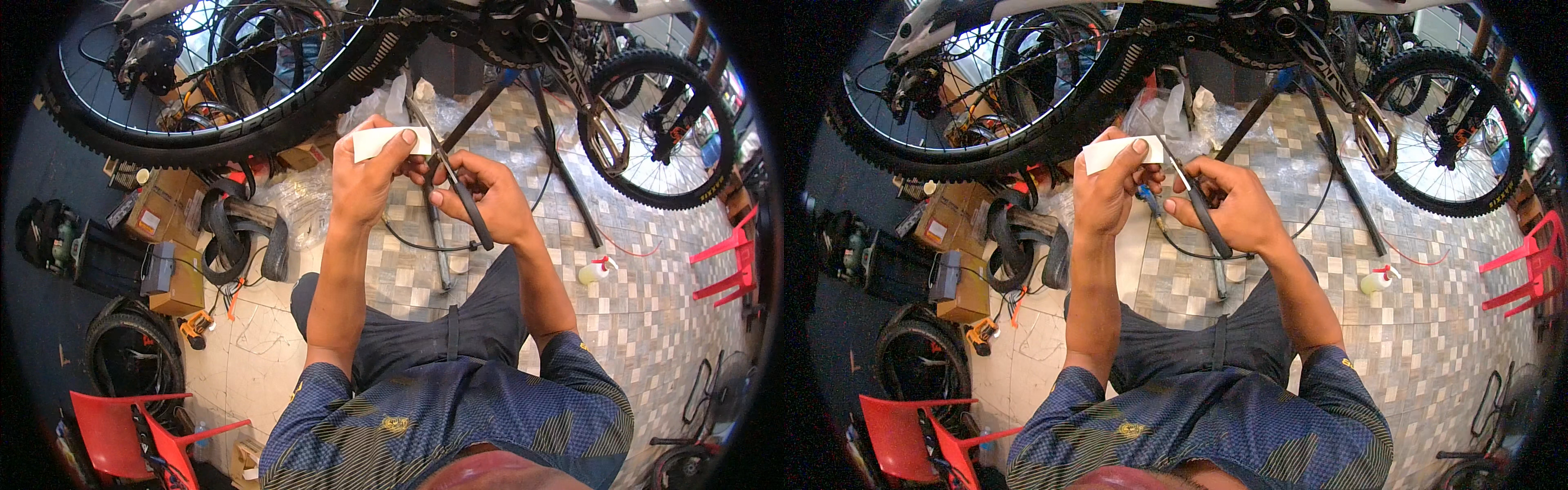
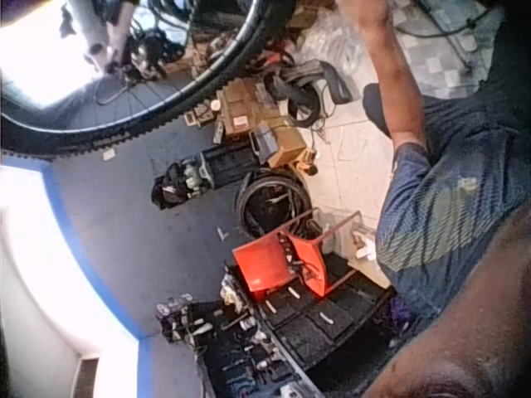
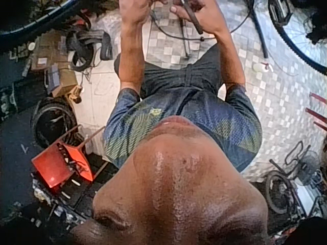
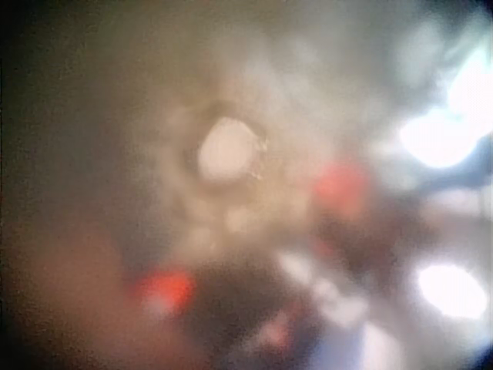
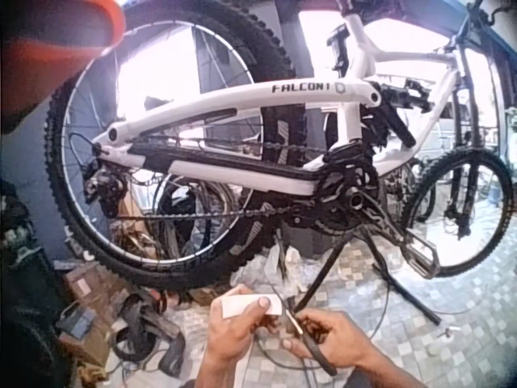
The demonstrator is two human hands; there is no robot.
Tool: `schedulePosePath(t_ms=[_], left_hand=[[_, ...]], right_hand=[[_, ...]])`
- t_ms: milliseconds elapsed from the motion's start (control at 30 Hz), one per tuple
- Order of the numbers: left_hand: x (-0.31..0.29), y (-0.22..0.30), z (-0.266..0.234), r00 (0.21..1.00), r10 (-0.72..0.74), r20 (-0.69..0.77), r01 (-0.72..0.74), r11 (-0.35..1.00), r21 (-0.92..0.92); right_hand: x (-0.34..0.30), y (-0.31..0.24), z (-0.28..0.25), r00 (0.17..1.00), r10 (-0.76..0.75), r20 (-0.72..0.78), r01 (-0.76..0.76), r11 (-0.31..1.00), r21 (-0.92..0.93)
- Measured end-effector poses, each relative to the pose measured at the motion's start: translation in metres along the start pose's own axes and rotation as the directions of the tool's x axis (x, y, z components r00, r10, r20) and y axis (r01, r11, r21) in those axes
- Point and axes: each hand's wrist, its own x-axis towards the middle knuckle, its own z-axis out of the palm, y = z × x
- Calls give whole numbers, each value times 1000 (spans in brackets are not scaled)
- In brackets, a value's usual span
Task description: The person cuts a piece of white tape with scissors and applies it to the bicycle frame. They repeat this process, cutting and applying multiple pieces of tape to the frame.
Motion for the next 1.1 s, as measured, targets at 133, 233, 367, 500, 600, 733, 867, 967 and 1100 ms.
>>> schedulePosePath(t_ms=[133, 233, 367, 500, 600, 733, 867, 967, 1100], left_hand=[[0, 1, 1, 1000, -1, 5, 1, 1000, -10], [-1, 0, 0, 1000, -5, 3, 5, 1000, -20], [-1, -3, -2, 1000, -6, 3, 7, 1000, -24], [-3, -1, -3, 1000, -8, -5, 8, 1000, -3], [-3, -2, -4, 1000, -5, 0, 5, 1000, -5], [-3, 0, -5, 1000, -14, -7, 14, 1000, -7], [-2, 0, -3, 1000, -24, -7, 23, 1000, -8], [-1, -2, -1, 1000, -8, -19, 8, 1000, 13], [-1, -2, 0, 1000, -1, -24, 1, 1000, 21]], right_hand=[[-1, 4, 1, 1000, -15, -17, 16, 1000, 18], [-1, 4, 2, 1000, -21, -20, 22, 1000, 16], [-1, 6, 3, 1000, -19, -22, 19, 1000, 10], [0, 6, 5, 1000, -12, -24, 13, 1000, 17], [0, 8, 6, 1000, -13, -22, 14, 1000, 24], [0, 7, 7, 1000, -4, -21, 5, 999, 38], [0, 9, 5, 1000, 1, -24, 0, 999, 49], [0, 8, 4, 1000, -3, -24, 4, 999, 47], [0, 8, 3, 1000, -4, -27, 4, 1000, 31]])
